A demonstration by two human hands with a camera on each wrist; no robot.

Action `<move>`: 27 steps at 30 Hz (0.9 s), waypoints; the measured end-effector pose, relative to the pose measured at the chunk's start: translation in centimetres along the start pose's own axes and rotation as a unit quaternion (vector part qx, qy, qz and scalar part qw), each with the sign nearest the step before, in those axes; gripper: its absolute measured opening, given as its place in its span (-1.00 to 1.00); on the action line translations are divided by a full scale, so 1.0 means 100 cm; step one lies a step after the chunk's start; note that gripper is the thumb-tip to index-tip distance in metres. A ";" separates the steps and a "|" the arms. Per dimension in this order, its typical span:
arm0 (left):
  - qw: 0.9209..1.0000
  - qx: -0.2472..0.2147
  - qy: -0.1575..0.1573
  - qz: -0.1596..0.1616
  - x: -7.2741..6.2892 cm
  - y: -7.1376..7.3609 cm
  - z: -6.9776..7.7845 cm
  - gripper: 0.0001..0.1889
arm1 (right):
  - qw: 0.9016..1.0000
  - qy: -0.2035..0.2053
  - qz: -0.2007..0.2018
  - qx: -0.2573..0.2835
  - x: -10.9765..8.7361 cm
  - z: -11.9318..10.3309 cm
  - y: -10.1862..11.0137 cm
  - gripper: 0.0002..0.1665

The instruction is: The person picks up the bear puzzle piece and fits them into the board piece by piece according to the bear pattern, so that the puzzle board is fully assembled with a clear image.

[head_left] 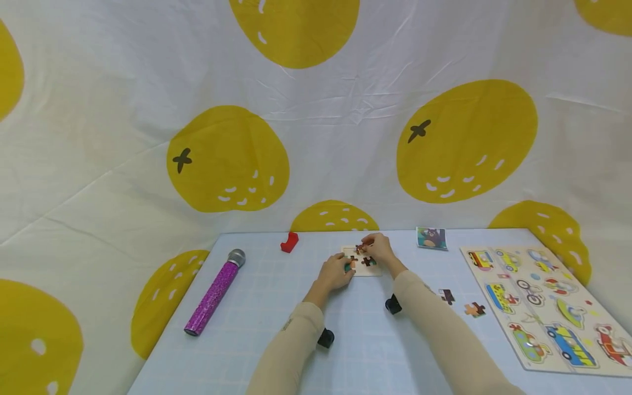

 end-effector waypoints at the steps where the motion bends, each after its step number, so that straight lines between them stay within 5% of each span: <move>1: 1.000 -0.001 0.001 -0.001 0.000 0.000 0.000 -0.58 | 1.000 -0.001 -0.002 -0.007 0.000 0.000 -0.002 -0.71; 10: 1.000 0.003 -0.001 -0.001 -0.001 0.001 0.000 -0.58 | 0.996 -0.006 -0.025 -0.082 0.002 -0.003 -0.011 -0.65; 16: 1.000 0.000 -0.001 -0.003 -0.001 0.001 0.001 -0.58 | 0.978 0.032 -0.035 -0.202 0.002 -0.004 -0.015 -0.77; 27: 1.000 0.007 -0.003 0.002 -0.001 0.001 0.001 -0.59 | 0.963 0.015 -0.025 -0.269 0.002 -0.002 -0.013 -0.68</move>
Point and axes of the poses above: each hand's wrist, its own x-axis towards the middle knuckle, its own y-axis out of the back of the hand, z = x × y, the point moved 3 cm from there along x, towards the middle knuckle, and after that the axes turned 3 degrees about -y, right-handed, at the moved point
